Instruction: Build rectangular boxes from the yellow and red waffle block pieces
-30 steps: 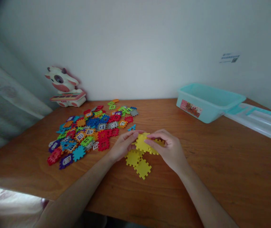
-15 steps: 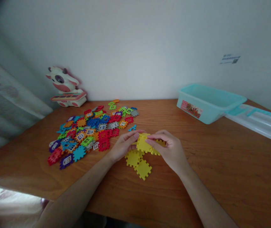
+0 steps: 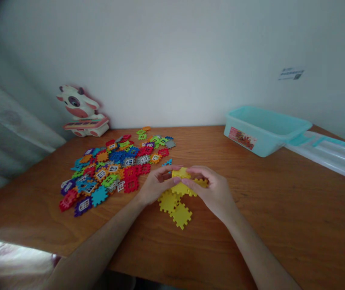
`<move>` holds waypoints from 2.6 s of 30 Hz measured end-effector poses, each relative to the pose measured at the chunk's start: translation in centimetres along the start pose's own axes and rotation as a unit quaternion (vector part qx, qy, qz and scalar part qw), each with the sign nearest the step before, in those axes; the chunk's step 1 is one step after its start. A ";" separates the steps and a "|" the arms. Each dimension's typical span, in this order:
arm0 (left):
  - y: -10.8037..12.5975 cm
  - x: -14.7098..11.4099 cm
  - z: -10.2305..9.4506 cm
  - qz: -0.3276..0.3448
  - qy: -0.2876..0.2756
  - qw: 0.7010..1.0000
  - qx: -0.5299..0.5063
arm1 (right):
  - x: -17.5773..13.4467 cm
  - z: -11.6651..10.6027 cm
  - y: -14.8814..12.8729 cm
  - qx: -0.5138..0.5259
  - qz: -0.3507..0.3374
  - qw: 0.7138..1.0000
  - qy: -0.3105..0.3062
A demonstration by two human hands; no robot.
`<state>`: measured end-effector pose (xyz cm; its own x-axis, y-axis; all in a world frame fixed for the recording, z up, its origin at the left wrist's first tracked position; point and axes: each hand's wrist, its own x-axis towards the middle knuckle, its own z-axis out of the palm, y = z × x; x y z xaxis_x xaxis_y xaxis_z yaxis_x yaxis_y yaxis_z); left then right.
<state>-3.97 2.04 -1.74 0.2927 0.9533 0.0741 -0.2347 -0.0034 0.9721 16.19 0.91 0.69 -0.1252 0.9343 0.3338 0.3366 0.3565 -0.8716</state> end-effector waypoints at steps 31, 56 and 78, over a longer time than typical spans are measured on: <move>1.7 -0.9 0.8 0.107 -0.047 0.992 0.049 | -0.1 -0.5 -0.5 0.054 0.035 0.997 -0.038; 1.4 -0.6 0.9 0.115 -0.021 0.991 0.063 | 0.0 -0.3 -0.6 0.069 0.017 0.997 -0.011; 1.0 -0.5 0.6 0.055 0.011 0.996 0.063 | 0.2 -0.2 0.9 0.076 0.058 0.995 -0.032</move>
<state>-3.81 1.34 -0.69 0.2516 0.9514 0.1779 -0.1453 -0.1446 0.9788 16.61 1.36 0.06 -0.1551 0.9657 0.2083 0.2083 0.2381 -0.9486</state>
